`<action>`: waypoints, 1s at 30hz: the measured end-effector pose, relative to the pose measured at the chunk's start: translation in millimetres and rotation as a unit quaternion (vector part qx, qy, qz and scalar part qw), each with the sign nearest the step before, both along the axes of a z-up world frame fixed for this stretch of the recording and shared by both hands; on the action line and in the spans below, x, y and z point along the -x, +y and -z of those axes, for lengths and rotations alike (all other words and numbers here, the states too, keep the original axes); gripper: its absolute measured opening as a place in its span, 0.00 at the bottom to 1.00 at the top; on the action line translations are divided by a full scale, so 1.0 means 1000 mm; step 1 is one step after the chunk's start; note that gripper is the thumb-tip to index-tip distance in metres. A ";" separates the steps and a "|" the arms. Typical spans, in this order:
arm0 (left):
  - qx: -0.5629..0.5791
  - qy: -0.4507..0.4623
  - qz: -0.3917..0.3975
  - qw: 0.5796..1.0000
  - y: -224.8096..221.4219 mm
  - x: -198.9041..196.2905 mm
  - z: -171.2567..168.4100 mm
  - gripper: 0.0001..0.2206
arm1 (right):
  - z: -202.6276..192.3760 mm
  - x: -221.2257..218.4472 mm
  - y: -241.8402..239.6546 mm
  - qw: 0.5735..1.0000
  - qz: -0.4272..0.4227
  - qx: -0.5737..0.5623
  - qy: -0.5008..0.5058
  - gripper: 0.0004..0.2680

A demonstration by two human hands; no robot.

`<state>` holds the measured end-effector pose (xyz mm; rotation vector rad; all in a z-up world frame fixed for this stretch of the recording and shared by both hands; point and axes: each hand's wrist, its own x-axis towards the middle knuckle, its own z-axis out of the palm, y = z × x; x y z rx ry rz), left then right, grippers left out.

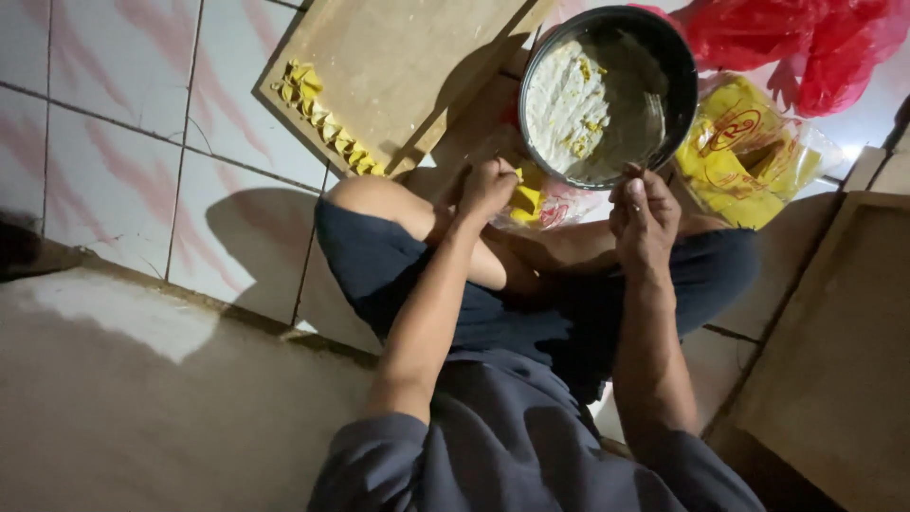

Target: Manually shaping small pieces of yellow dough and arranging them in rows on a wooden board while sitting on the floor.

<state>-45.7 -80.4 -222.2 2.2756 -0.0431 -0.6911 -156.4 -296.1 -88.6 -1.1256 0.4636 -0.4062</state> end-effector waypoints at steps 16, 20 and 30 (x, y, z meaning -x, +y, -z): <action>0.526 0.163 -0.400 0.732 0.016 0.021 -0.131 0.49 | 0.024 -0.010 0.059 0.991 -0.106 0.031 0.071 0.13; 0.579 0.157 -0.435 0.672 0.024 0.027 -0.136 0.34 | 0.007 -0.017 0.071 0.988 -0.137 0.039 0.057 0.14; 0.293 -0.007 -0.293 0.910 0.026 0.026 -0.210 0.16 | -0.038 -0.015 0.045 0.981 -0.136 0.083 0.110 0.10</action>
